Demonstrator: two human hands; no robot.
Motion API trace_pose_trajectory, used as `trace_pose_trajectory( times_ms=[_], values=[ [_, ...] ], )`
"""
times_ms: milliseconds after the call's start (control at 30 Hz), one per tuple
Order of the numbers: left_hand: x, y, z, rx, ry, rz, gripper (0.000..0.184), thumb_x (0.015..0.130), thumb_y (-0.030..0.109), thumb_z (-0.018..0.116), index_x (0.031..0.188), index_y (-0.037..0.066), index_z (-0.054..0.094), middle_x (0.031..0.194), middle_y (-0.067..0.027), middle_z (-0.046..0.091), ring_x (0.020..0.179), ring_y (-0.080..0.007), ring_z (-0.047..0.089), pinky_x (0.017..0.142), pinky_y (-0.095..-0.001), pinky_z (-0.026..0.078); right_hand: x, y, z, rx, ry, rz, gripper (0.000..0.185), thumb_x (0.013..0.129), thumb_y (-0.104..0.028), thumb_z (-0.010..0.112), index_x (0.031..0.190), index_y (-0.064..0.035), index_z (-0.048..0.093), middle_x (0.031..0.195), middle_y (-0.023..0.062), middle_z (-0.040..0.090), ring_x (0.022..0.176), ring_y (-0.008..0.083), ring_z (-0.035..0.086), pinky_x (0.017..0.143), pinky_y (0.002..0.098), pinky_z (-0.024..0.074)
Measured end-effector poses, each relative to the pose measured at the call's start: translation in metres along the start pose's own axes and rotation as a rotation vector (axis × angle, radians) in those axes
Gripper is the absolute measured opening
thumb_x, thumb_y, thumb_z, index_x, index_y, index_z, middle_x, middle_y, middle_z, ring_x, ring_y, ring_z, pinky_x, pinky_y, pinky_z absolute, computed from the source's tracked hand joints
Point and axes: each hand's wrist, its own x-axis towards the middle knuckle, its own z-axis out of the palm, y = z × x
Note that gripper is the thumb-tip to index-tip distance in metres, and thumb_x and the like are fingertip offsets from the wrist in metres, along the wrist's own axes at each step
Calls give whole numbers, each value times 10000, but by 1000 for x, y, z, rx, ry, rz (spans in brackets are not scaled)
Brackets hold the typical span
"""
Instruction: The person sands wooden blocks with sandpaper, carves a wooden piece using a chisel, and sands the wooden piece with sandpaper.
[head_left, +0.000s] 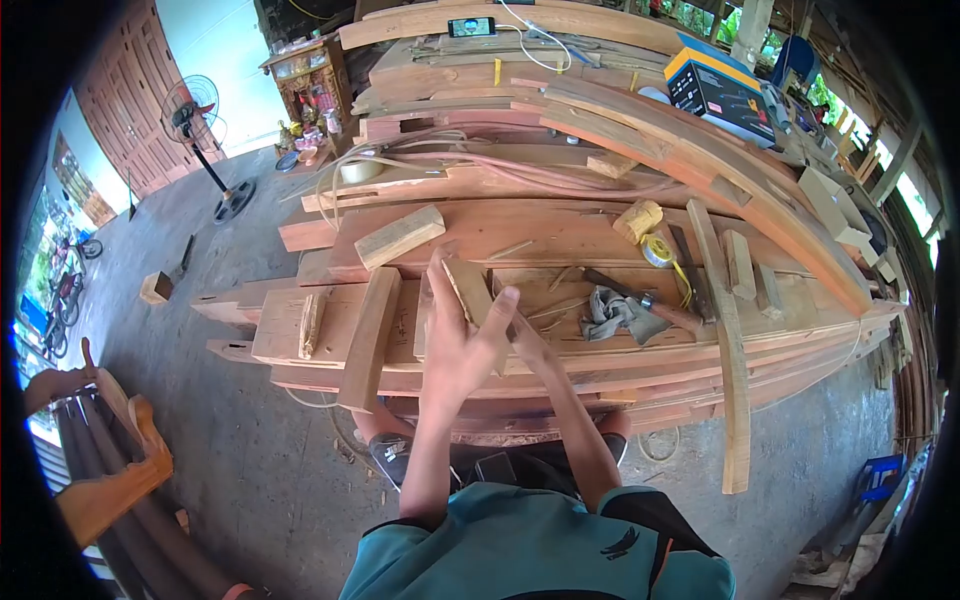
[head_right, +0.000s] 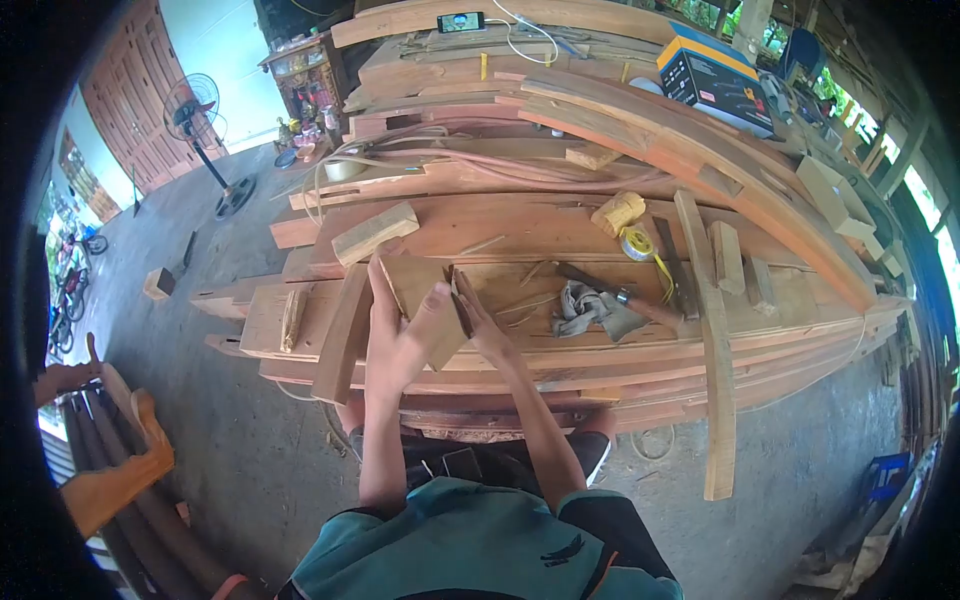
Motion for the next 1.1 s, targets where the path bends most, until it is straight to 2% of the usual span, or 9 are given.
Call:
trace_pose_trajectory(
  times_ms=[167,333,367,500,733,767,900,1033,1100],
  values=[
    [3,-6,3,188,83,140,603,827,276,565,1268,-2,263,1045,-233,526,975,-313,535,833,-360,414,-40,-99,49,-322,-19,-477,504,952,-307,275,1379,-45,214,1450,132,149,1347,242,101,1083,336,93],
    [2,5,-9,9,146,-79,598,852,311,541,1270,0,247,972,-205,574,929,-274,569,816,-348,431,-3,-20,12,-516,-12,-235,514,953,-330,252,1381,-49,205,1444,134,172,1347,226,107,1087,354,81],
    [3,2,-14,-1,142,-131,604,849,311,548,1271,3,244,976,-205,575,935,-271,569,812,-347,432,6,12,0,-176,-32,-133,525,951,-334,279,1384,-51,194,1438,130,188,1347,209,105,1086,337,94],
    [7,-6,-6,100,106,69,639,827,306,591,1281,23,241,1056,-235,536,1009,-290,533,851,-352,409,-20,-99,50,-209,-140,-378,544,946,-345,323,1382,-44,199,1430,113,213,1333,215,158,1073,299,141],
    [13,-3,-22,-6,112,-129,615,884,385,472,1341,37,251,1327,-185,314,1232,-252,305,1030,-349,221,7,-36,18,-38,-116,-14,507,950,-317,319,1365,-38,241,1396,115,295,1314,239,214,1077,319,133],
    [13,-5,-20,10,115,-97,616,886,382,472,1343,35,249,1329,-185,310,1237,-250,296,1033,-348,212,5,-33,21,-647,-68,-269,507,948,-325,309,1358,-33,256,1391,147,294,1311,281,224,1081,363,134],
    [5,-10,-19,14,159,-93,703,873,363,504,1355,-29,174,1325,-219,324,1239,-281,304,1027,-346,214,-28,-88,57,-438,-71,-551,511,944,-334,291,1348,-22,280,1401,188,250,1314,309,203,1082,388,138],
    [6,-24,-29,14,241,-98,703,893,384,451,1369,-25,133,1390,-231,218,1301,-294,200,1055,-347,154,-9,-30,22,-470,34,-91,505,944,-295,259,1342,16,267,1401,192,247,1315,311,199,1076,373,165],
    [6,-20,-27,19,191,-77,730,891,414,440,1371,-29,116,1404,-236,185,1316,-291,167,1062,-345,140,-27,-60,45,-461,-22,-338,515,940,-314,272,1343,7,270,1398,193,254,1312,317,206,1072,376,171]
  ],
)
